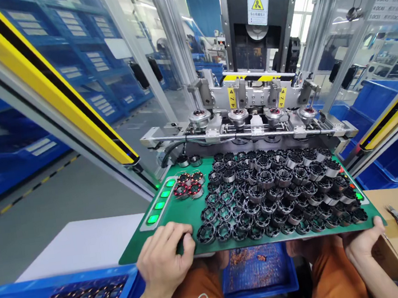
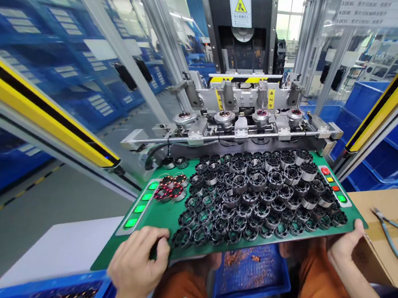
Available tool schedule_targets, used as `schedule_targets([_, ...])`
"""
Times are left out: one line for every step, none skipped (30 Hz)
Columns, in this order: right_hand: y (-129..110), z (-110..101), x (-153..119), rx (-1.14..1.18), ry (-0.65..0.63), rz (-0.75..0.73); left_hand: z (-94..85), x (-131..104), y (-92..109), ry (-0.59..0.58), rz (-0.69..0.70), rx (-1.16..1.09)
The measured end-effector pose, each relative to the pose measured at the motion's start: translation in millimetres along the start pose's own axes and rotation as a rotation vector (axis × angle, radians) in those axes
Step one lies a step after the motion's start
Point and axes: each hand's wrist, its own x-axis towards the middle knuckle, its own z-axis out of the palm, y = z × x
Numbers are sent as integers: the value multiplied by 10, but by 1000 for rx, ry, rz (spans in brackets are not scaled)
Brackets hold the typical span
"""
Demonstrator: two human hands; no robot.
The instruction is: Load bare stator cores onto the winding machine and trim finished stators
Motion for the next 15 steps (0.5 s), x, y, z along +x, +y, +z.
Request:
schedule_targets([-4,3,-2,2,1,2,-1,0,1,-2,1,0])
schedule_targets([-9,7,-3,3,3,5,-1,1,2,-3,2,1])
schedule_targets([-13,12,-5,5,7,8,-2,2,3,-4,3,3])
schedule_targets([-15,15,-6,5,11,11,-3,3,5,-3,4,4])
schedule_targets([-16,18,-6,5,15,10,-3,4,7,-2,4,5])
schedule_targets([-15,20,-5,6,14,9,-4,4,8,1,3,6])
schedule_targets([-12,21,-5,8,11,5,-4,5,9,2,3,6])
schedule_targets([-8,21,-4,11,4,0,-4,5,10,2,1,5])
schedule_targets([-4,20,-3,16,-4,-5,-4,5,9,2,-1,3])
schedule_targets([1,17,-3,20,-9,-10,-3,4,9,2,-5,1])
schedule_targets([4,15,-3,24,-11,-14,-2,3,8,-1,-9,-1])
schedule_targets([7,12,-3,26,-11,-17,-1,2,7,-4,-14,-3])
schedule_targets([9,8,-3,26,-10,-16,-1,1,6,-7,-18,-3])
schedule_targets([9,5,-3,24,-9,-13,-2,0,5,-9,-21,-3])
schedule_targets([8,2,-2,21,-6,-10,-4,-1,4,-11,-22,-4])
